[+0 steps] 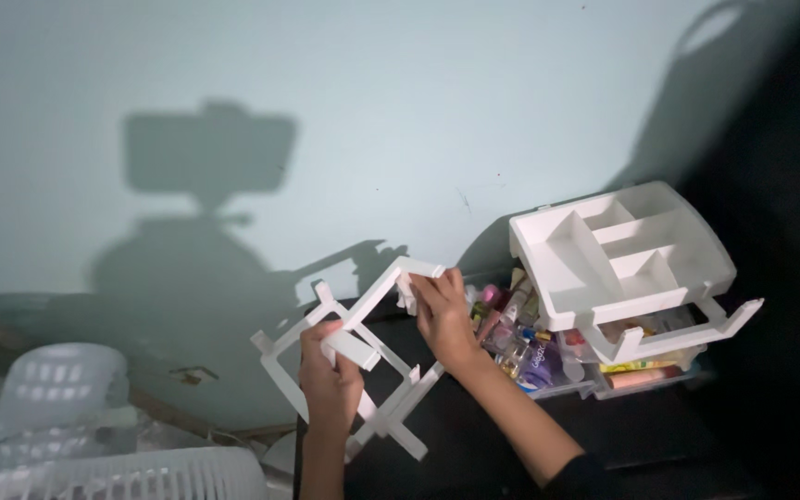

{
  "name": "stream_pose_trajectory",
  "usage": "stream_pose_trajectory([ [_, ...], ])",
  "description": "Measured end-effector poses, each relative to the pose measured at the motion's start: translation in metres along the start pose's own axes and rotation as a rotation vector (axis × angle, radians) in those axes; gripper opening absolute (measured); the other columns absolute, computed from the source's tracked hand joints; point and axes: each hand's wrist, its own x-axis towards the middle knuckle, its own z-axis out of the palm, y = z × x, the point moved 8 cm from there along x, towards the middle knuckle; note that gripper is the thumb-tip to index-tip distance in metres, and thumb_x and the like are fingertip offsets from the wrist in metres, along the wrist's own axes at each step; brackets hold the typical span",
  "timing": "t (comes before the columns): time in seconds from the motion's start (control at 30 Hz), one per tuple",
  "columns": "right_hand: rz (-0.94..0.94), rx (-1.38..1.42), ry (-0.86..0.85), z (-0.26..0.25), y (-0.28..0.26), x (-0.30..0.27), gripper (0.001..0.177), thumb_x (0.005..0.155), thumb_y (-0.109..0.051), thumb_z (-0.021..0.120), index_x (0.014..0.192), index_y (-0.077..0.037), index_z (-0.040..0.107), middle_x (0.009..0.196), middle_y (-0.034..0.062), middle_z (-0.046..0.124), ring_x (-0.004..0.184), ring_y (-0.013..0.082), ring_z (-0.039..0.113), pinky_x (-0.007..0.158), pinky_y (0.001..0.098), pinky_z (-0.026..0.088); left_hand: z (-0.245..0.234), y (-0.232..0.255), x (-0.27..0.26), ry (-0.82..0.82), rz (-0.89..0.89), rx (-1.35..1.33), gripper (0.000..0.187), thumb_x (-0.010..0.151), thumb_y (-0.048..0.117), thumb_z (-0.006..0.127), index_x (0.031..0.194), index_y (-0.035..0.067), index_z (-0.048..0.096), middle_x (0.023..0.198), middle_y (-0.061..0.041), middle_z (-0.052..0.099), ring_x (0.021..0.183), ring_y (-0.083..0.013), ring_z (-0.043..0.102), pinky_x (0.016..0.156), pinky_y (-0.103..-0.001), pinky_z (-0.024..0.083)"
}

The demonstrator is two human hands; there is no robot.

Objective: The person assembles white plastic components on a black surface. They wipe the parts with a cloth, then connect frames and trays together, stacking them into a multi-tiered organizer.

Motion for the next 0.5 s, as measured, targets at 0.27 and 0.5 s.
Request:
stream_pose_trajectory([
  [0.27,0.037,-0.057,-0.19,0.011,0.008,-0.019,0.05,0.074,0.012,0.069,0.122,0.001,0.071,0.094,0.0141,0.062,0.094,0.0335,0.052,0.084,0.0445,0.047,0.001,0.009,-0.001,0.08,0.287,0.006,0.033,0.092,-0.006,0.054,0.123,0.008,0.055,0.102,-0.02,0.066,0.083,-0.0325,0.07,0.074,-0.038,0.055],
  [0.5,0.081,-0.148,-0.231,0.014,0.004,-0.04,0.051,0.076,0.008,0.069,0.126,-0.002,0.069,0.096,0.01,0.063,0.101,0.0318,0.053,0.087,0.0434,0.038,0.008,-0.011,0.002,0.064,0.114,-0.028,0.03,0.092,-0.006,0.058,0.119,0.008,0.056,0.092,-0.017,0.069,0.078,-0.0302,0.073,0.07,-0.038,0.056],
])
